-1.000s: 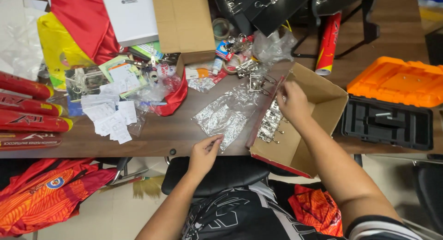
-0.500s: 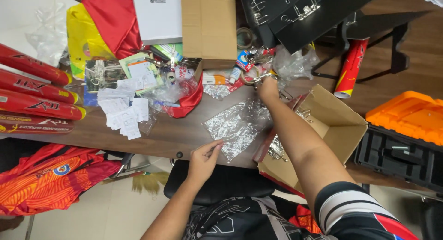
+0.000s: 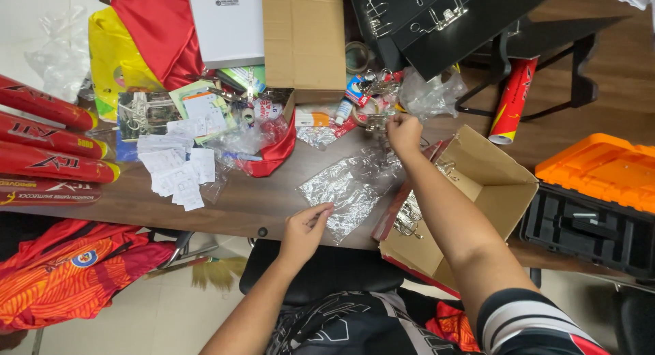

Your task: Sorting and organizing various small office and stationary items on a desk into boxes and bags.

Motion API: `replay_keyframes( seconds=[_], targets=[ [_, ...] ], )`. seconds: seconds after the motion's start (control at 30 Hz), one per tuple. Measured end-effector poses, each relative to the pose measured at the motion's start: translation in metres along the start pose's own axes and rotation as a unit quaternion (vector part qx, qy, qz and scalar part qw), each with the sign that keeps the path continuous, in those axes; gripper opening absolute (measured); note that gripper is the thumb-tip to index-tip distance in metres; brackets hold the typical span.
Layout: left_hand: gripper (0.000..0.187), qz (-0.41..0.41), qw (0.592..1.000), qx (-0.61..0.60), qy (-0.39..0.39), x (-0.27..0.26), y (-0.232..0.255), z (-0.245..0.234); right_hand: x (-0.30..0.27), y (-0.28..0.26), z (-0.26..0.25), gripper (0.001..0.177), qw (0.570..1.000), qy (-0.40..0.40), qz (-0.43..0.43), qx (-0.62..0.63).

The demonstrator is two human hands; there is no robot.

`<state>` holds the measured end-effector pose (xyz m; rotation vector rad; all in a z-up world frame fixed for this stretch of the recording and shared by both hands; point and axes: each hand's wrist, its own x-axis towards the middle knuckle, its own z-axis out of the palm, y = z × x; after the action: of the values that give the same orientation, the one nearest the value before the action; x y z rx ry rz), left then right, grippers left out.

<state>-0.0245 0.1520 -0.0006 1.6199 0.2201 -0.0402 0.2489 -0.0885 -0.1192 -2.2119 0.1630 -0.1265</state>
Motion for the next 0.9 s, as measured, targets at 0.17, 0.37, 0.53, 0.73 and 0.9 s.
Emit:
replay_keyframes(
  seconds=[0.17,0.37,0.53,0.73,0.9],
  targets=[
    [0.024,0.014,1.0,-0.001,-0.025,0.009,0.008,0.011,-0.031,0.007,-0.004,0.01,0.977,-0.068,0.068,0.192],
    [0.024,0.027,0.997,0.001,-0.066,0.006,0.002,0.024,-0.049,0.019,0.001,0.008,0.945,-0.104,0.093,0.295],
    [0.023,0.042,0.996,-0.004,-0.08,-0.003,-0.004,0.025,-0.047,0.026,0.014,0.006,0.948,-0.101,0.082,0.29],
    [0.023,0.021,0.997,-0.008,-0.077,-0.019,-0.001,0.009,-0.065,0.012,0.018,0.006,0.948,-0.103,0.08,0.29],
    [0.024,0.013,0.998,0.046,-0.03,-0.021,0.023,-0.002,-0.128,-0.06,-0.007,0.01,0.905,-0.13,0.101,0.393]
  ],
)
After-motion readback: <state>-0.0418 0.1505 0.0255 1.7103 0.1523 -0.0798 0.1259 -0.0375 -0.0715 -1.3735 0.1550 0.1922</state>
